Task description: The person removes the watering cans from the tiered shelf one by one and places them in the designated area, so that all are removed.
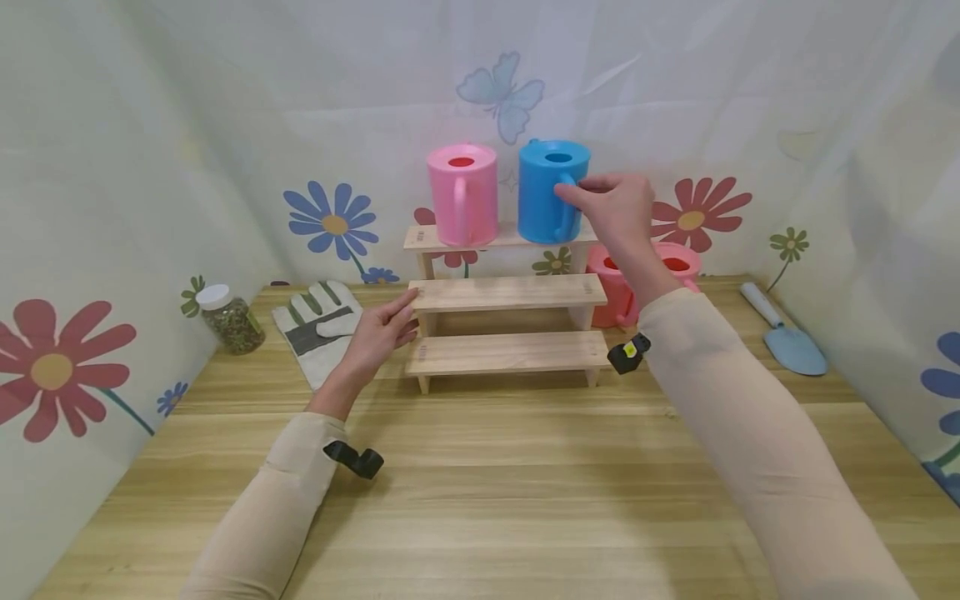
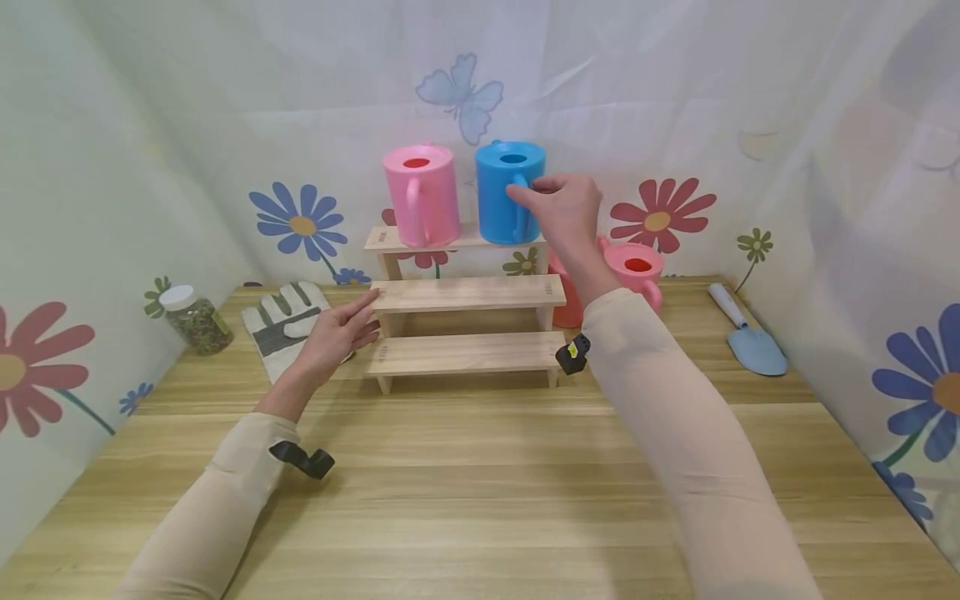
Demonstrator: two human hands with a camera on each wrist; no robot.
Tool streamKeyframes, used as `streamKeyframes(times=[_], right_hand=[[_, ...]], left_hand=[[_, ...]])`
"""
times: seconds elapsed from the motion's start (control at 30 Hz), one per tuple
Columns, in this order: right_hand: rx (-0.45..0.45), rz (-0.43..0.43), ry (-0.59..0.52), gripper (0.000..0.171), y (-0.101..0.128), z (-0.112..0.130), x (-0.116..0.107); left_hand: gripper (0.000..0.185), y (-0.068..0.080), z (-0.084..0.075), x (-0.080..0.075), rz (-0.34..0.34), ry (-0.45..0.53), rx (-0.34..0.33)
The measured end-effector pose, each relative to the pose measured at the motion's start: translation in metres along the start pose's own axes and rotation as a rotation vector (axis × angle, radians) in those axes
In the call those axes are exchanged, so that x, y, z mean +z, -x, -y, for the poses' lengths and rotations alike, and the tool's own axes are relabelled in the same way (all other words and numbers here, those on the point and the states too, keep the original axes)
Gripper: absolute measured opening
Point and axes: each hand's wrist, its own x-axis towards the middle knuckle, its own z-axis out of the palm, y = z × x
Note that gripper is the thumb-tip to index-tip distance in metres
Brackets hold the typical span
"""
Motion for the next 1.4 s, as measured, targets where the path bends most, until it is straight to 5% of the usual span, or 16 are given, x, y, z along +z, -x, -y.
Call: streamKeyframes(times=[0.4, 0.83, 1.13, 1.4], right_hand=[[0.146, -0.011, -0.081, 0.05, -0.005, 0.013, 0.007], [0.1, 0.027, -0.078, 0.045, -0.002, 0.005, -0.004], [0.126, 0.037, -0.08, 0.052, 0.013, 0.003, -0.033], [0.107, 0.028, -0.084, 0.056, 0.041, -0.002, -0.071]], left_hand=[[0.043, -0.001, 0.0, -0.001, -0.003, -0.011, -0.008], [0.042, -0.011, 0.019, -0.007, -0.014, -0.025, 0.007], [0.043, -0.004, 0.006, -0.003, 0.004, 0.007, -0.003], [0.042, -0.008, 0.017, -0.005, -0.02, -0.022, 0.009]])
